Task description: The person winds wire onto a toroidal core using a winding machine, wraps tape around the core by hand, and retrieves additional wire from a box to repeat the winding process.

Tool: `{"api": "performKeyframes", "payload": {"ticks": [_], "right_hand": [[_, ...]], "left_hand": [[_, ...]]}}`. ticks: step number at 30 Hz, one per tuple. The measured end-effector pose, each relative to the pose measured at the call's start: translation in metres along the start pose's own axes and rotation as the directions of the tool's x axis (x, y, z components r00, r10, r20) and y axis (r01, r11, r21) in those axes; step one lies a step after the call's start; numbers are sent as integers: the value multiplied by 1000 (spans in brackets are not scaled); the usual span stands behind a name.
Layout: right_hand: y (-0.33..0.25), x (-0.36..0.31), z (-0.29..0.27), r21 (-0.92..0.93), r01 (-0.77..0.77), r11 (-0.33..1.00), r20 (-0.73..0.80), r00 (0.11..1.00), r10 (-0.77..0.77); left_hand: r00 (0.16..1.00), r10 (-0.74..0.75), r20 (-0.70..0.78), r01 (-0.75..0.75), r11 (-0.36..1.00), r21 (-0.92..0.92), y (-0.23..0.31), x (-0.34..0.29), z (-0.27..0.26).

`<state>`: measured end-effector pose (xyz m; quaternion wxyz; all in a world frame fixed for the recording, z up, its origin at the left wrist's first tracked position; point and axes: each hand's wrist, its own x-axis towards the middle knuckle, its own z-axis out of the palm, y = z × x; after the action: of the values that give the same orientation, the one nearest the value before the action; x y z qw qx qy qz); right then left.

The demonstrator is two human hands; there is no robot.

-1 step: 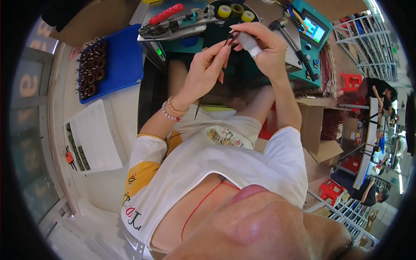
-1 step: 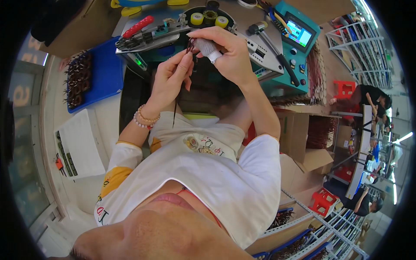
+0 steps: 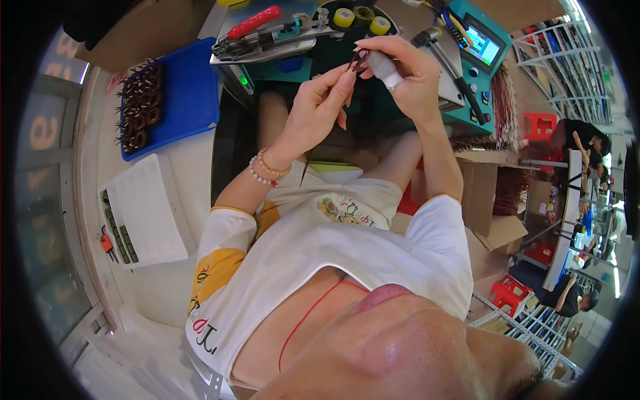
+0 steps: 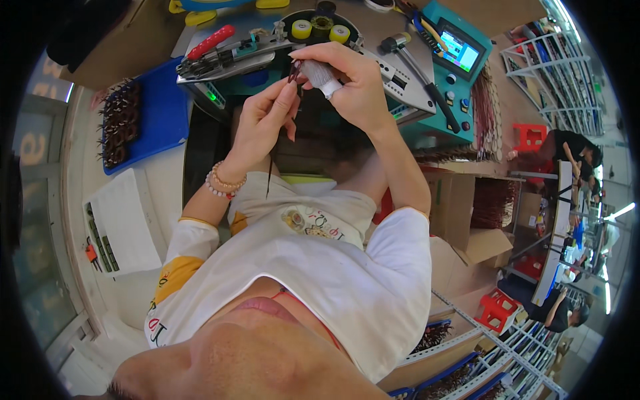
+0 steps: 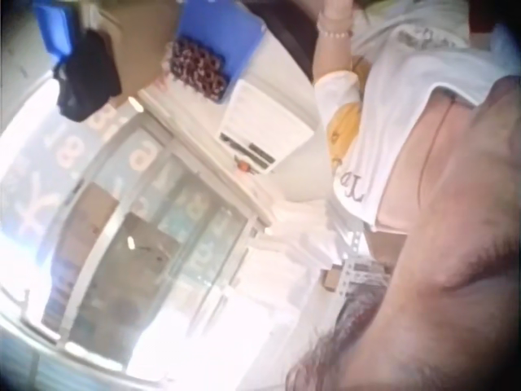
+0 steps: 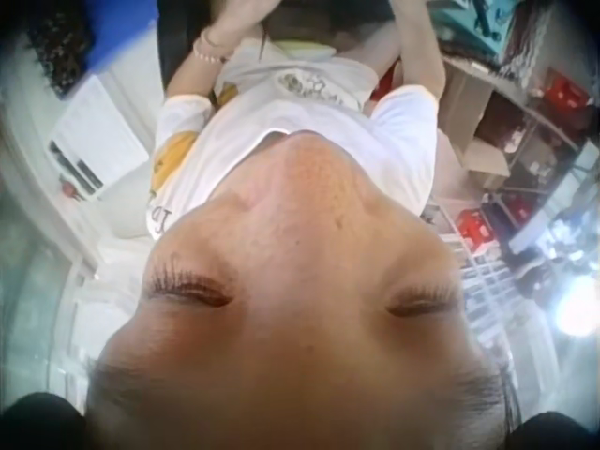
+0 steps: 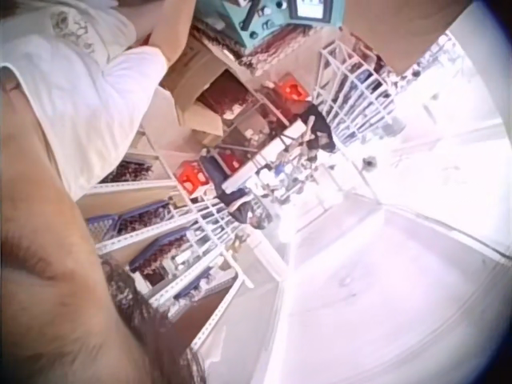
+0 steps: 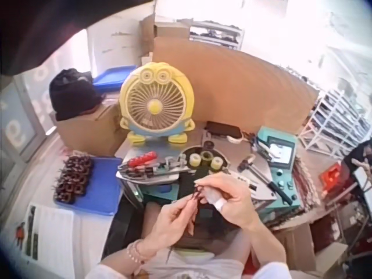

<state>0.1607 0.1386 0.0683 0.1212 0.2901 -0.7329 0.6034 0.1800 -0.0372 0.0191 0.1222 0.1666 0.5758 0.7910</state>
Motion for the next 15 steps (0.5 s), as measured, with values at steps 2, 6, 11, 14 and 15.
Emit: {"api": "performKeyframes", "payload": {"ticks": [2,6,11,14,15], "right_hand": [[5,-7,-6,21,3,1000,-10,1000,-2],[6,-13,-11,47,35,998,-68,997,-31],[6,-16,-24,-268,74,961,-7,997,-79],[3,-17,-27,-317,109,942,58,994,-95],[0,-20,-24,-297,22,955,3,1000,-22]], "left_hand": [[998,-37,47,40,997,-61,3,2,6],[985,-102,139,133,961,-242,-1,6,11],[982,-115,147,122,992,-39,-5,9,14],[973,-146,180,162,984,-80,-6,11,17],[968,-151,202,184,970,-160,-8,12,20]]}}
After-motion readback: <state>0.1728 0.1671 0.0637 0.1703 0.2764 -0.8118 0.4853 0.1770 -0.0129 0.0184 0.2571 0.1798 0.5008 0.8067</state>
